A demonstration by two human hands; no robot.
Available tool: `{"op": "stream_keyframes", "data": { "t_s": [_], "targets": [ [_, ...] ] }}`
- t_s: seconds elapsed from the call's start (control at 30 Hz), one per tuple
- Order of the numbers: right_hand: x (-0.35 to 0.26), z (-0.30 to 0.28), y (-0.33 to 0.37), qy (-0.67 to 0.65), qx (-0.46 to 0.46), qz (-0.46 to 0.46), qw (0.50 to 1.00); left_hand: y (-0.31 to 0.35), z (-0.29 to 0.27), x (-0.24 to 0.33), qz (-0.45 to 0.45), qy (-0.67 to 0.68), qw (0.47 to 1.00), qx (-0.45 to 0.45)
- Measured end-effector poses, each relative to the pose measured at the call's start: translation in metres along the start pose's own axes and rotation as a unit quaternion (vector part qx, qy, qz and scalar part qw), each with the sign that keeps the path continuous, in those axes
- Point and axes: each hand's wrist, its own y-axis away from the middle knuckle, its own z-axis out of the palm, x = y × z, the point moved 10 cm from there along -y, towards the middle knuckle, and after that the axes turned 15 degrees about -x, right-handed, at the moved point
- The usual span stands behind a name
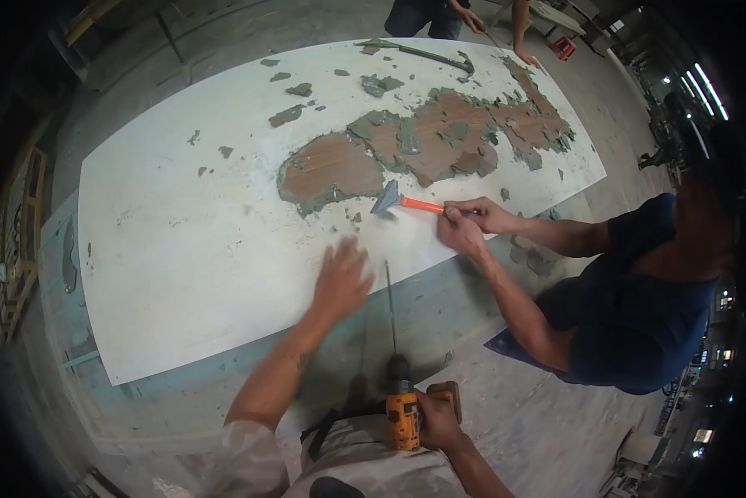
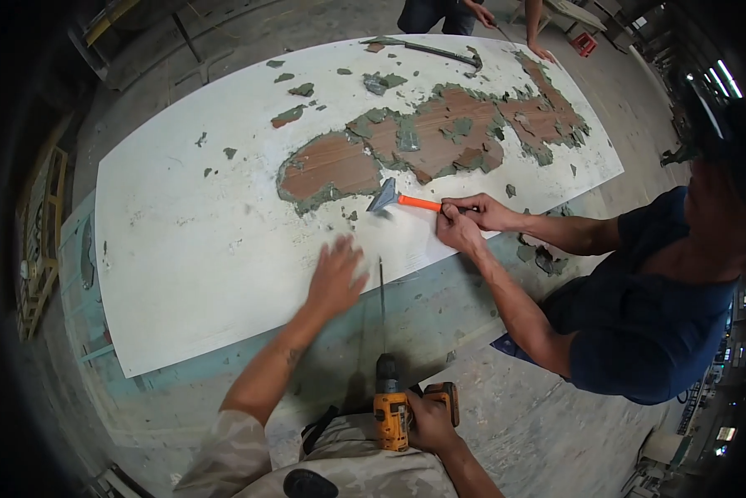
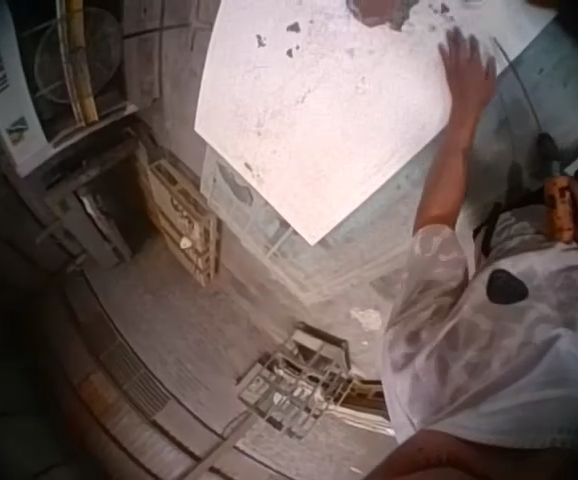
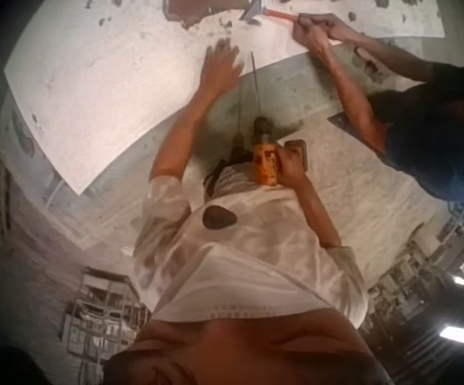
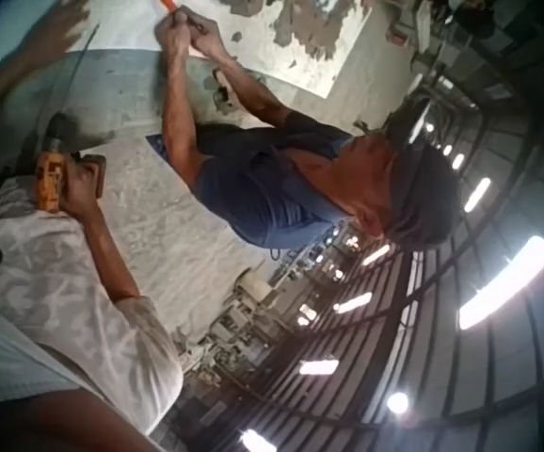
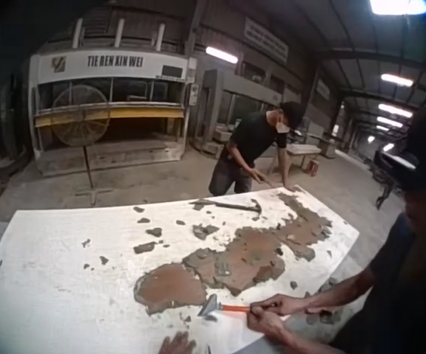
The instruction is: Scraping material off a large panel and then drilling holes into it on a production floor.
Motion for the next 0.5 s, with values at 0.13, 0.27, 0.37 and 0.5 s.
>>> {"op": "stream_keyframes", "data": {
  "t_s": [0.13,0.27,0.37,0.5],
  "targets": [
    [-0.005,-0.001,0.003,-0.013,-0.021,-0.033,0.999,0.081,-0.005,0.036,0.03,0.098,0.994,0.026],
    [-0.009,-0.007,-0.003,-0.01,-0.053,-0.049,0.997,0.149,-0.039,-0.01,-0.071,0.2,0.974,0.083],
    [-0.016,-0.011,-0.01,-0.032,-0.081,-0.044,0.995,0.173,-0.09,-0.064,-0.135,0.14,0.961,0.197],
    [-0.025,-0.018,-0.003,0.004,-0.056,-0.065,0.996,0.145,-0.108,-0.135,-0.278,-0.015,0.94,0.196]
  ]
}}
